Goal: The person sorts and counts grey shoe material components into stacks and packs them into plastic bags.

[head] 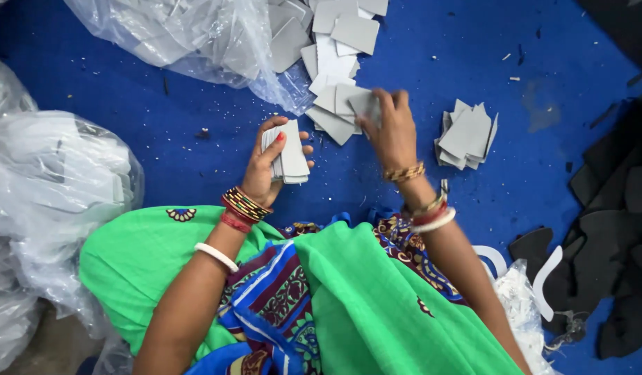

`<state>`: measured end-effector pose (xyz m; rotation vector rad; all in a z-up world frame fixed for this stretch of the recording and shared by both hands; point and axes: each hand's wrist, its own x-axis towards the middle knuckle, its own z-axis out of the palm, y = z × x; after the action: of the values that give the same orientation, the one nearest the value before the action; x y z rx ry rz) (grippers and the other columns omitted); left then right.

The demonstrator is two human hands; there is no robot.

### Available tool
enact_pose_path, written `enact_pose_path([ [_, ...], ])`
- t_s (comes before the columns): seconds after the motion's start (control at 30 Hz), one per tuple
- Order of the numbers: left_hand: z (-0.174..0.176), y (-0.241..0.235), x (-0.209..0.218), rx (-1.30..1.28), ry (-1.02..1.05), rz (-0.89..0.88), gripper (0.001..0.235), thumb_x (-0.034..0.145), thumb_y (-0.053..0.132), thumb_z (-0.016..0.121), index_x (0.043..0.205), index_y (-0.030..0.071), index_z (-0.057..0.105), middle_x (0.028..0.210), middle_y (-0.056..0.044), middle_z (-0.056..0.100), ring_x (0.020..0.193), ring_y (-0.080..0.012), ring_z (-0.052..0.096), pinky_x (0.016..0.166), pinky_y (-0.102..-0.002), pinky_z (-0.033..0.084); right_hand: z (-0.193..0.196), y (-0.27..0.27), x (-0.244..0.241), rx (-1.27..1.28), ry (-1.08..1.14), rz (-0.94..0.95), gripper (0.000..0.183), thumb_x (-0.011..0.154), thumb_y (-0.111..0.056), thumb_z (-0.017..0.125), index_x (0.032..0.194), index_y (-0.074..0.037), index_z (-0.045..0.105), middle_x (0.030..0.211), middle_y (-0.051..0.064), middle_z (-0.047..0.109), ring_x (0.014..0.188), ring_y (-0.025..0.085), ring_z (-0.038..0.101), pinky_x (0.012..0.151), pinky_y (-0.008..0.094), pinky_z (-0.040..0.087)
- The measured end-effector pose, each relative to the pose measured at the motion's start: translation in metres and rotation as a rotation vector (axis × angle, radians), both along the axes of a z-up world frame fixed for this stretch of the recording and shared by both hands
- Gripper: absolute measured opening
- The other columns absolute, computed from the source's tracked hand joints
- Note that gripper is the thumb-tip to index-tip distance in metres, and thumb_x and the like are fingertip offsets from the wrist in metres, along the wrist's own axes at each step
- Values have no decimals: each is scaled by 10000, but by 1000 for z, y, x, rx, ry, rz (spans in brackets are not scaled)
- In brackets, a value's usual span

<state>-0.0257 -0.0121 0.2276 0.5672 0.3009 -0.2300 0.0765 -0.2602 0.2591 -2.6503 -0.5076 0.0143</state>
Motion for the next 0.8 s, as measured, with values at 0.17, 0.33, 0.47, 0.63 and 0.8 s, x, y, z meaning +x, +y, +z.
enact_pose_path([
  [0.17,3,-5,-2,25,-25,-43,377,1056,200,572,1411,155,452,1232,-203,635,1044,-294,699,859,-483,638,-27,-18,-42,-62,-215,-170,525,884,-273,852,1333,-121,625,1170,111,604,975,322,651,818,428,541],
  [0.33,-4,-5,-2,52,-16,-35,371,1057,198,566,1408,155,454,1213,-199,647,1022,-291,704,836,-479,637,-18,-17,-43,-74,-347,-122,474,877,-262,827,1286,-104,646,1210,136,613,939,297,668,753,425,524],
  [0.47,-3,-5,-4,80,12,-27,364,1058,194,562,1405,151,461,1200,-194,650,1021,-286,708,834,-479,637,-46,-28,-45,-119,-268,-96,370,949,-258,824,1245,-107,660,1252,91,647,929,282,674,787,419,525],
  [0.63,-3,-6,-2,74,5,-48,359,1056,189,557,1399,155,456,1203,-186,647,1015,-282,707,832,-479,641,-24,-20,-37,-38,-234,-158,442,882,-244,835,1248,-91,641,1214,113,637,1001,333,652,846,418,538],
  [0.8,-3,-6,-3,73,-6,-39,360,1060,185,555,1404,151,457,1195,-188,647,1014,-277,708,826,-473,642,-21,-12,-37,-45,-215,-190,487,817,-236,844,1231,-84,636,1112,126,637,973,351,654,814,428,548],
])
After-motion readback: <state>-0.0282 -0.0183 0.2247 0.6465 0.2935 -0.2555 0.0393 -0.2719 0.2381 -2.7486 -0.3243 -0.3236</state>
